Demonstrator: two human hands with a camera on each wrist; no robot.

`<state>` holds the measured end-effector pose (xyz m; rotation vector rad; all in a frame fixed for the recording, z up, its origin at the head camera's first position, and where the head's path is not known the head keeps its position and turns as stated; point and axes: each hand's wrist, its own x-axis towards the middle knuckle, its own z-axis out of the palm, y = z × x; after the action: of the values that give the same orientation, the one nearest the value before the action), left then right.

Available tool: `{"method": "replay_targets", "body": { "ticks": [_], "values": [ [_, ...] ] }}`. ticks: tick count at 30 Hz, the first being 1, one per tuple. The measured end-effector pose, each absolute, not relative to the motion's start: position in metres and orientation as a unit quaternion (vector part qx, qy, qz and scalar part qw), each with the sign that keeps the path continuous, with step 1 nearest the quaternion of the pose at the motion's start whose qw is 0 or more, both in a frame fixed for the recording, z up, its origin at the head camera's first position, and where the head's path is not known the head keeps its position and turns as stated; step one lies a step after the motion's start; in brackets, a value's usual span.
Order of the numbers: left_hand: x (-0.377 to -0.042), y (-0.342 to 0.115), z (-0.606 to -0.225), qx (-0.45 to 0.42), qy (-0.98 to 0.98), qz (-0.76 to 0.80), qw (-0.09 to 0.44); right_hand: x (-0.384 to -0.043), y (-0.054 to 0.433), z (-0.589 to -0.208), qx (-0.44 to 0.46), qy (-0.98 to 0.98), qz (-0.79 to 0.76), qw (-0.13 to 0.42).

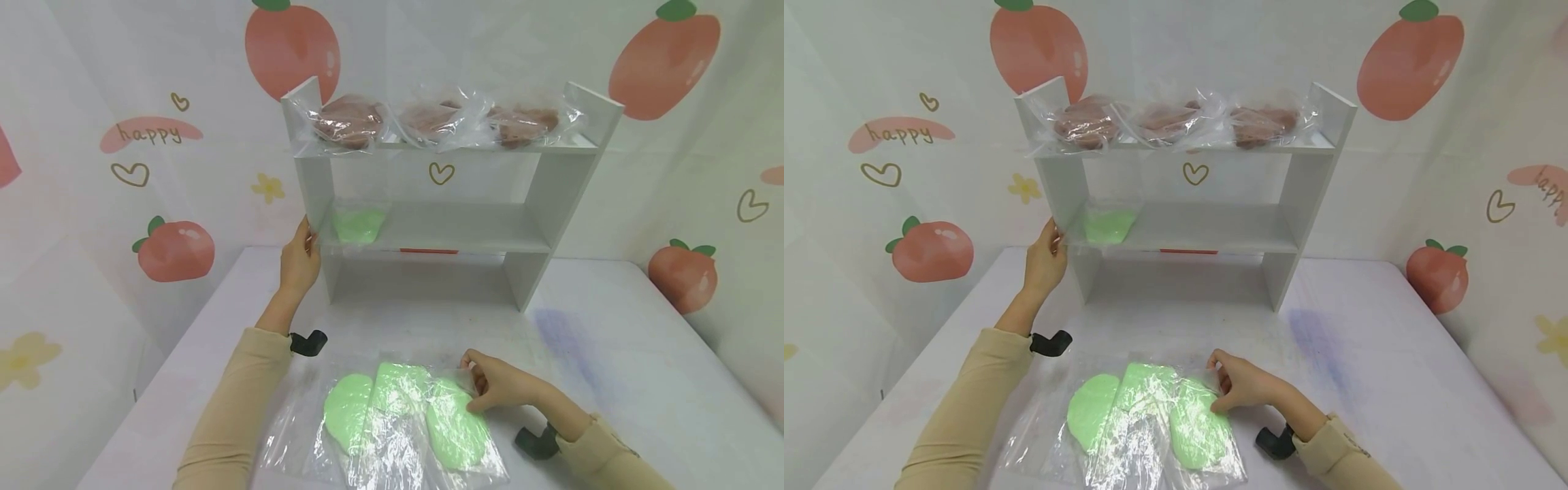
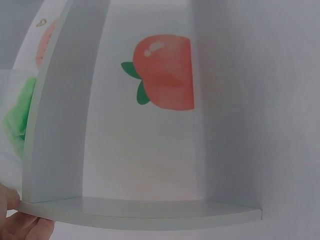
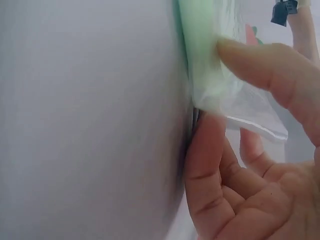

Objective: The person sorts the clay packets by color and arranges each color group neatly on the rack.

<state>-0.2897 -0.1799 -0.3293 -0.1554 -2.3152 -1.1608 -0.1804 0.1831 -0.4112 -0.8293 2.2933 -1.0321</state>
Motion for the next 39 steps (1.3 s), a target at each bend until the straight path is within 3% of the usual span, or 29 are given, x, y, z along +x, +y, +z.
{"method": "replay_targets", "body": {
  "ticks": [16, 23, 29, 39],
  "values": [
    [-0.289, -0.179, -0.329, -0.050, -0.860, -0.429, 0.272, -0.186, 0.189, -0.417, -0.334, 0.812, -0.442, 0.183],
    [-0.288, -0.178, -0.329, -0.050, -0.860, -0.430, 0.271, -0.188, 0.189, -0.416, -0.262, 0.815, -0.493, 0.152],
    [-0.288, -0.178, -0.328, -0.048, -0.859, -0.429, 0.274, -0.190, 0.190, -0.415, -0.252, 0.824, -0.490, 0.135],
    [-0.288, -0.177, -0.329, -0.053, -0.856, -0.426, 0.289, -0.193, 0.191, -0.414, -0.185, 0.850, -0.469, 0.153]
  ]
}}
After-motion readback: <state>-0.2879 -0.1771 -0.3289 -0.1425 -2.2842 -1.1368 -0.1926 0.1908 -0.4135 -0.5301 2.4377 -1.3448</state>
